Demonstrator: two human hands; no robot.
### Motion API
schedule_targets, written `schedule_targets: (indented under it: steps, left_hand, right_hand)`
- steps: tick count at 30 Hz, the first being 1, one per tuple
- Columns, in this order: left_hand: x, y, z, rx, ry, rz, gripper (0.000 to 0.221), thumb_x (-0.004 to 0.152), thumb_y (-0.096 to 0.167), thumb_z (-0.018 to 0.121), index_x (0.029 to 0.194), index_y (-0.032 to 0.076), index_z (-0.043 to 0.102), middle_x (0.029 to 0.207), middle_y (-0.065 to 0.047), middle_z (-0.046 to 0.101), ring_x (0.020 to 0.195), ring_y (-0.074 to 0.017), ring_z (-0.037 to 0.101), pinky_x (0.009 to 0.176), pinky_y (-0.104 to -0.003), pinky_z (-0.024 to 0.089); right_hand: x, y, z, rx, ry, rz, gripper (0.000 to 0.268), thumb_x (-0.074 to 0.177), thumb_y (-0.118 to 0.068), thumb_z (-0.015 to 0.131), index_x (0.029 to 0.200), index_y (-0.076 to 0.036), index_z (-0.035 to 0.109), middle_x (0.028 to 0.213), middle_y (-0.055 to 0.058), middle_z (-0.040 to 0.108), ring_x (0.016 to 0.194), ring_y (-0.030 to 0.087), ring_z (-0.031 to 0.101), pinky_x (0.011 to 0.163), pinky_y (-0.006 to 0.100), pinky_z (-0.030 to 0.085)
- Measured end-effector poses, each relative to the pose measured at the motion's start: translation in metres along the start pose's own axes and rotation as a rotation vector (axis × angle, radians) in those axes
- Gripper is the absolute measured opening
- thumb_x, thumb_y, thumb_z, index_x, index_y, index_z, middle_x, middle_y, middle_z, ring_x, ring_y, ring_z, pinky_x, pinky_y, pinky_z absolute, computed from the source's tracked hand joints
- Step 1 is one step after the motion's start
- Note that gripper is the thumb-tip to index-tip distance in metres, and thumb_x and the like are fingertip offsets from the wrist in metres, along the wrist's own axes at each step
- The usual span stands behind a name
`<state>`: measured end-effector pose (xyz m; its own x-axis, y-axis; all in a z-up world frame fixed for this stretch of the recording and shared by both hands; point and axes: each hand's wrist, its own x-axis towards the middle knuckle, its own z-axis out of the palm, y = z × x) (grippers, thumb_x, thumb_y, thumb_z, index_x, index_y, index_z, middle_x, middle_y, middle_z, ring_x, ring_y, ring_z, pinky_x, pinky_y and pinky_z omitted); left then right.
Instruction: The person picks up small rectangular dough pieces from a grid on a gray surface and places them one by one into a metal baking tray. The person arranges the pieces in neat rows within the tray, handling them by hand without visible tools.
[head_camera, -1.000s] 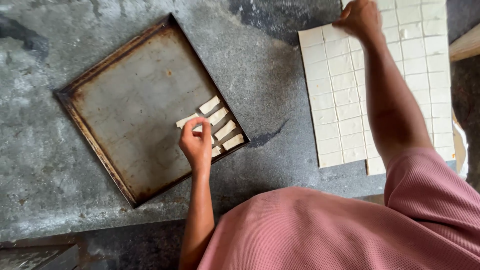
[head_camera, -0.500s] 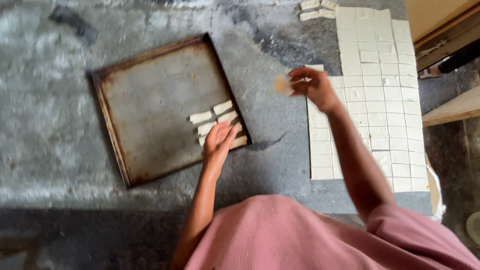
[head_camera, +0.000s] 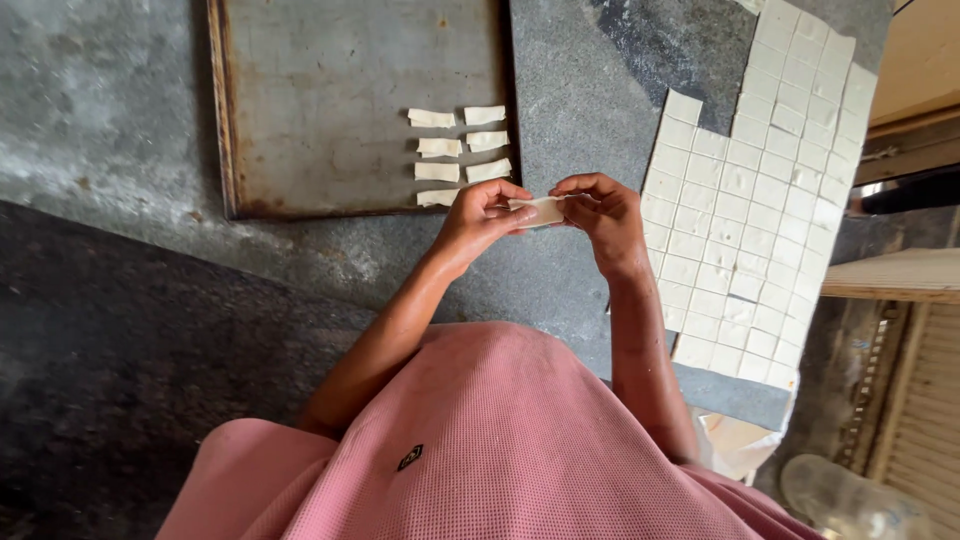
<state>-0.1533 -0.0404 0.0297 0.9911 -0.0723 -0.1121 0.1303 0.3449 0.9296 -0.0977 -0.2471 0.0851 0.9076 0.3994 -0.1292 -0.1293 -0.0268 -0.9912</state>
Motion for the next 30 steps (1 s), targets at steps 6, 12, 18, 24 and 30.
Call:
schedule_targets:
  steps: [6,12,18,24,30]
  left_hand:
    - [0.011,-0.016,-0.007,-0.031,0.034,-0.205,0.026,0.09,0.023,0.081,0.097,-0.001,0.073,0.091,-0.011,0.075,0.081,-0.0143,0.073,0.072,-0.026,0.062]
    - [0.031,-0.026,-0.024,0.051,0.184,-0.031,0.032,0.082,0.012,0.085,0.106,0.003,0.064,0.092,-0.008,0.073,0.081,-0.013,0.069,0.07,-0.025,0.057]
    - [0.106,0.001,-0.092,0.593,0.487,0.279,0.029,0.082,0.001,0.075,0.108,0.009,0.065,0.103,-0.004,0.075,0.092,-0.0117,0.073,0.073,-0.026,0.061]
    - [0.158,0.008,-0.168,0.885,0.379,0.323,0.053,0.078,-0.011,0.066,0.125,0.011,0.066,0.104,-0.009,0.076,0.095,-0.0231,0.073,0.081,-0.037,0.058]
    - [0.151,0.003,-0.175,0.962,0.427,0.204,0.045,0.086,-0.007,0.07,0.129,0.005,0.062,0.104,-0.013,0.073,0.078,-0.0236,0.067,0.074,-0.038,0.055]
  right_hand:
    - [0.008,0.022,-0.011,0.034,0.003,0.013,0.017,0.094,0.011,0.062,0.105,0.003,0.07,0.102,0.012,0.076,0.091,0.016,0.071,0.084,0.029,0.059]
    - [0.022,0.029,-0.012,-0.035,0.07,0.058,0.015,0.097,0.007,0.057,0.104,0.001,0.07,0.101,0.011,0.076,0.097,0.018,0.074,0.089,0.033,0.063]
    - [0.047,0.023,-0.052,-0.115,0.182,0.028,0.013,0.101,-0.002,0.059,0.108,0.0,0.07,0.103,0.01,0.074,0.098,0.018,0.073,0.085,0.035,0.064]
    - [0.084,0.044,-0.12,-0.279,0.348,0.05,0.016,0.1,-0.009,0.066,0.113,-0.001,0.07,0.105,0.009,0.074,0.102,0.019,0.073,0.08,0.034,0.061]
    - [0.179,0.093,-0.248,-1.088,0.578,-0.057,0.032,0.091,-0.025,0.08,0.113,-0.002,0.074,0.099,0.016,0.074,0.09,0.032,0.064,0.081,0.044,0.051]
